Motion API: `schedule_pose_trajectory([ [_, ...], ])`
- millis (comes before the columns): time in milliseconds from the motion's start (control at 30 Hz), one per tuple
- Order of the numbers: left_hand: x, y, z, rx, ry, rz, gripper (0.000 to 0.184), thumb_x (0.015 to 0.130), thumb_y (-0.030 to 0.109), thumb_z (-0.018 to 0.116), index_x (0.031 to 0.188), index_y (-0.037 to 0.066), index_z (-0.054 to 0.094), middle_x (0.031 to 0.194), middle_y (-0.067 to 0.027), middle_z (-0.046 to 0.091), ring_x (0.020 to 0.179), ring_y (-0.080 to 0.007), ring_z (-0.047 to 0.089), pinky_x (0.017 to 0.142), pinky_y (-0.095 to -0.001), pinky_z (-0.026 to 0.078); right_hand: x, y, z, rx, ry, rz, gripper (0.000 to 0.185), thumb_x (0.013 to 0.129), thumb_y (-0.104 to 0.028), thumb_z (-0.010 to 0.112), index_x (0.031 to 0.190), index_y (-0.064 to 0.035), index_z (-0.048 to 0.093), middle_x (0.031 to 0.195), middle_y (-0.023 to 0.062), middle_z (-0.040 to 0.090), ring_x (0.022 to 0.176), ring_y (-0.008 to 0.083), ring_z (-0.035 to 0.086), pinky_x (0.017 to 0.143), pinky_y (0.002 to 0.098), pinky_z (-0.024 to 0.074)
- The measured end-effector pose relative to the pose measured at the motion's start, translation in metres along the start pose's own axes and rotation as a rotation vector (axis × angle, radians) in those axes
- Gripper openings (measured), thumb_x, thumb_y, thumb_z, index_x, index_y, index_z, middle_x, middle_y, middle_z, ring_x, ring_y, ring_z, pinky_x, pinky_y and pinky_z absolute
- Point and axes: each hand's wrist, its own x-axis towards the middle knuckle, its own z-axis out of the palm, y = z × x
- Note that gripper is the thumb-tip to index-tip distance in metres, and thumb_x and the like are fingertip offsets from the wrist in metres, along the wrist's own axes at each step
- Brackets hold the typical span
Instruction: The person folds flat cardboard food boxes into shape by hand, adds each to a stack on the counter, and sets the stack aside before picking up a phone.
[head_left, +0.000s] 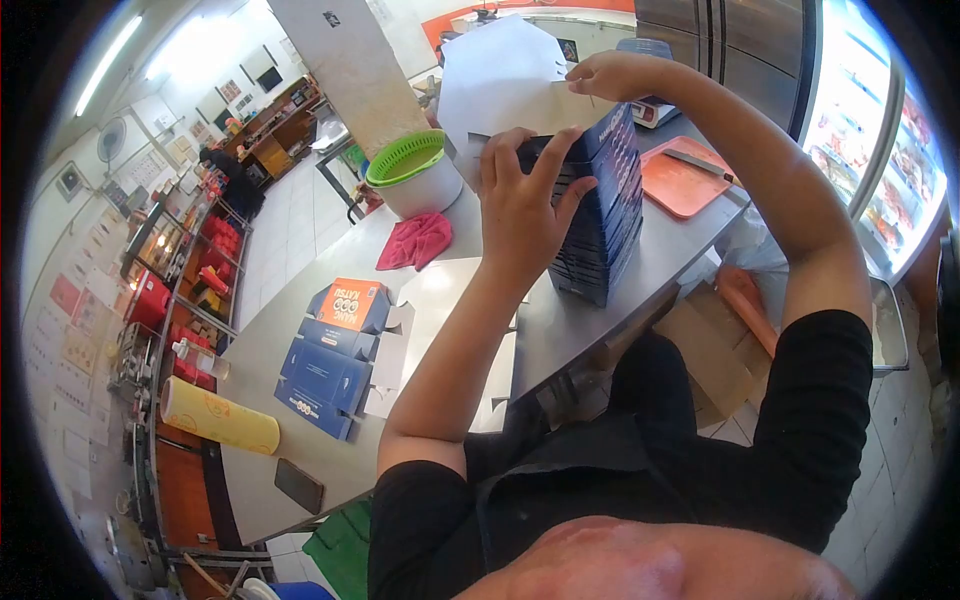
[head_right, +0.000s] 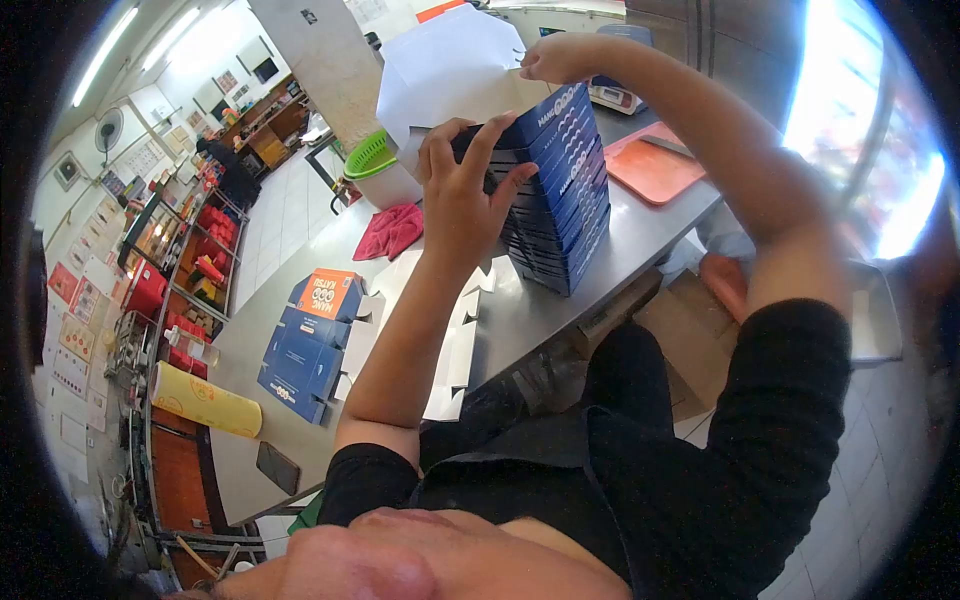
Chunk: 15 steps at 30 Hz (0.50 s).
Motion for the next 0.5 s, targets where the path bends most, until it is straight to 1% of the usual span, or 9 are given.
schedule_pose_trajectory([
  [100, -0.002, 0.002, -0.001, 0.0, -0.016, -0.022, 0.054, 0.087, 0.04, 0.079, 0.135, 0.021, 0.063, 0.125, -0.0162, 0.051, 0.121, -0.0366, 0.048, 0.101, -0.0505, 0.043, 0.001, 0.003, 0.0, 0.044, -0.021, 0.052, 0.045, 0.104, -0.037, 0.051, 0.133, -0.0062, 0.067, 0.122, 0.0192, 0.071, 0.104, 0.0345, 0.07, 0.083, 0.0437, 0.0599],
  [167, -0.003, 0.003, -0.002, -0.002, -0.044, -0.048, 0.053, 0.088, 0.039, 0.079, 0.134, 0.02, 0.064, 0.124, -0.0161, 0.051, 0.121, -0.0371, 0.049, 0.101, -0.05, 0.044, 0.001, 0.001, 0.002, 0.104, -0.017, 0.128, 0.044, 0.104, -0.035, 0.053, 0.132, -0.0038, 0.067, 0.127, 0.021, 0.069, 0.113, 0.0368, 0.066, 0.097, 0.0438, 0.052],
  [200, -0.003, 0.002, -0.002, -0.007, -0.067, -0.046, 0.054, 0.088, 0.04, 0.079, 0.136, 0.02, 0.062, 0.128, -0.0173, 0.05, 0.124, -0.0383, 0.048, 0.103, -0.0505, 0.043, -0.001, -0.006, 0.0, 0.134, -0.015, 0.165, 0.044, 0.104, -0.033, 0.054, 0.132, -0.0025, 0.067, 0.129, 0.0218, 0.069, 0.118, 0.038, 0.064, 0.104, 0.0438, 0.0481],
  [300, -0.005, -0.001, -0.005, -0.02, -0.106, -0.053, 0.062, 0.089, 0.044, 0.078, 0.142, 0.019, 0.057, 0.139, -0.0214, 0.044, 0.132, -0.0423, 0.043, 0.107, -0.0529, 0.04, -0.013, -0.019, -0.015, 0.026, -0.053, 0.079, 0.045, 0.105, -0.036, 0.053, 0.133, -0.0026, 0.066, 0.131, 0.021, 0.068, 0.12, 0.037, 0.064, 0.104, 0.0443, 0.0485],
  [400, -0.01, 0.001, -0.012, -0.028, -0.094, -0.072, 0.074, 0.088, 0.05, 0.077, 0.149, 0.017, 0.049, 0.15, -0.0256, 0.036, 0.14, -0.0465, 0.037, 0.112, -0.0568, 0.036, -0.018, -0.023, -0.016, -0.011, 0.222, -0.011, 0.05, 0.106, -0.043, 0.051, 0.133, -0.0036, 0.066, 0.136, 0.0203, 0.065, 0.123, 0.0351, 0.062, 0.105, 0.0438, 0.049],
  [467, -0.02, 0.003, -0.024, -0.023, -0.105, -0.075, 0.082, 0.088, 0.054, 0.076, 0.152, 0.014, 0.044, 0.155, -0.0277, 0.03, 0.143, -0.0488, 0.033, 0.114, -0.0591, 0.033, -0.023, -0.035, -0.023, 0.07, 0.247, -0.057, 0.055, 0.106, -0.049, 0.05, 0.132, -0.0044, 0.067, 0.137, 0.0195, 0.064, 0.125, 0.035, 0.061, 0.107, 0.044, 0.0479],
  [500, -0.029, 0.002, -0.03, -0.04, -0.109, -0.08, 0.08, 0.088, 0.054, 0.075, 0.151, 0.014, 0.045, 0.154, -0.0273, 0.031, 0.143, -0.0483, 0.033, 0.114, -0.0595, 0.032, -0.028, -0.046, -0.027, 0.112, 0.257, -0.081, 0.057, 0.106, -0.052, 0.049, 0.132, -0.0048, 0.067, 0.138, 0.0192, 0.064, 0.126, 0.035, 0.061, 0.108, 0.0441, 0.0473],
])
